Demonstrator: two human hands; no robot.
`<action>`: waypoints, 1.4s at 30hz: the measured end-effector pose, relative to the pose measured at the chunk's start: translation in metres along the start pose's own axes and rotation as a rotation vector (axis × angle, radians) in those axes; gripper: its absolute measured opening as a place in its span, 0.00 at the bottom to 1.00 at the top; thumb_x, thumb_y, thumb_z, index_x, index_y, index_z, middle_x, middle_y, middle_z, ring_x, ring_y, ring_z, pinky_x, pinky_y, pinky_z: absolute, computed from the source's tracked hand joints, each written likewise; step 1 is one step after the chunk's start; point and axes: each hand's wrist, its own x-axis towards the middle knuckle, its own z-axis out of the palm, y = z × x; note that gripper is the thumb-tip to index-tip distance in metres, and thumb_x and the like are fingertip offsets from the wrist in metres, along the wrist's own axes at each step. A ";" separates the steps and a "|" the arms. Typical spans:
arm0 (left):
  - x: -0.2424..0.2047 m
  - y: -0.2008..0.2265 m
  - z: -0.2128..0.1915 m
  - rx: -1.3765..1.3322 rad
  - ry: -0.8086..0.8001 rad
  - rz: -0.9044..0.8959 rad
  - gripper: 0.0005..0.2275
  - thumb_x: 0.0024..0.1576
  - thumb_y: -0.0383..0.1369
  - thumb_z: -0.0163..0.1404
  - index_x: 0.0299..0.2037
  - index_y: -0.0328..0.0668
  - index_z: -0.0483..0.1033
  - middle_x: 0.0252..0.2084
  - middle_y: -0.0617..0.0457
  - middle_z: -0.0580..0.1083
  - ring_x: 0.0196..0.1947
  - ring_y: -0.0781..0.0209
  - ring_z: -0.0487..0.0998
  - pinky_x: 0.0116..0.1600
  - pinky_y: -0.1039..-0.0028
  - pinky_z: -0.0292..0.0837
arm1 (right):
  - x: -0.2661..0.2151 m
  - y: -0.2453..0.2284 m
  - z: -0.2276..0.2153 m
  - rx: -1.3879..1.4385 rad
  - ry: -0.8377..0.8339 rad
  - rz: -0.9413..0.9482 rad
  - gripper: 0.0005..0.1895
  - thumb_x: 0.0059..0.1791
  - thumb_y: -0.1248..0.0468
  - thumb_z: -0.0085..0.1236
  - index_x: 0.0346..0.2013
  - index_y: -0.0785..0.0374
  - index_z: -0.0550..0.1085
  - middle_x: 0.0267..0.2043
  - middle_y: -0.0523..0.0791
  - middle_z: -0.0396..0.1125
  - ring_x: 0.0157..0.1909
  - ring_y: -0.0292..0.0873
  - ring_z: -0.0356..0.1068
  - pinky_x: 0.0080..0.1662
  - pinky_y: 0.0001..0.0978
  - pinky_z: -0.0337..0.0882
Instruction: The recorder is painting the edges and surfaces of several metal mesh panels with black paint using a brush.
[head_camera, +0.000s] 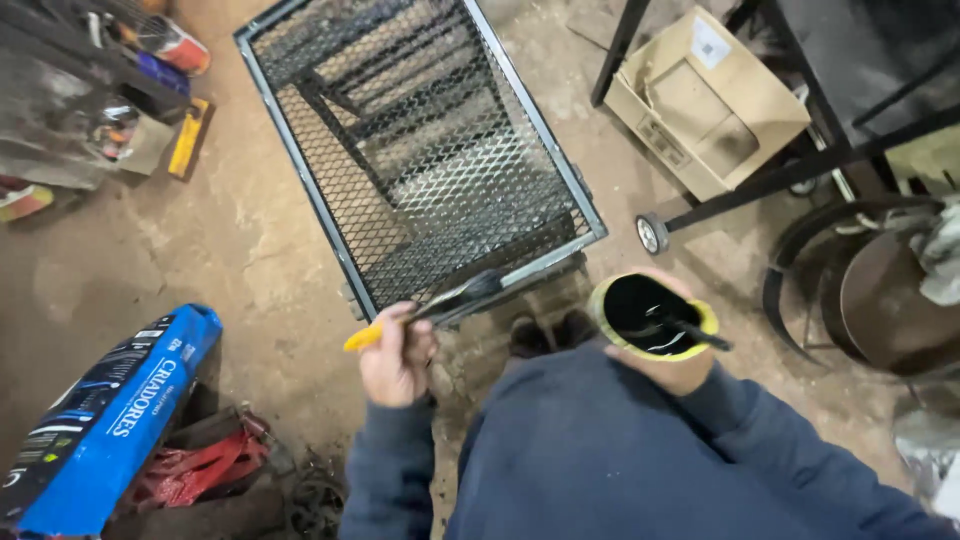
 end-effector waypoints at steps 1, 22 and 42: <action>0.015 -0.004 -0.006 0.226 -0.019 -0.063 0.13 0.67 0.37 0.44 0.52 0.34 0.73 0.33 0.49 0.77 0.26 0.63 0.75 0.33 0.73 0.71 | -0.006 -0.004 -0.001 -0.041 0.090 0.056 0.40 0.34 0.68 0.75 0.60 0.67 0.68 0.57 0.46 0.68 0.57 0.39 0.70 0.60 0.34 0.71; 0.136 -0.109 -0.052 1.063 -0.595 -0.132 0.09 0.62 0.32 0.53 0.49 0.39 0.80 0.33 0.58 0.78 0.30 0.75 0.74 0.36 0.81 0.71 | -0.081 -0.006 0.017 -0.419 0.311 0.216 0.29 0.40 0.66 0.73 0.54 0.63 0.73 0.52 0.43 0.71 0.53 0.38 0.72 0.55 0.32 0.73; 0.130 -0.109 -0.015 1.279 -0.588 0.015 0.08 0.61 0.31 0.54 0.46 0.40 0.81 0.36 0.51 0.82 0.37 0.69 0.81 0.47 0.77 0.75 | -0.052 0.002 -0.012 -0.158 0.358 0.213 0.44 0.38 0.68 0.73 0.66 0.64 0.64 0.65 0.46 0.64 0.65 0.42 0.66 0.65 0.37 0.69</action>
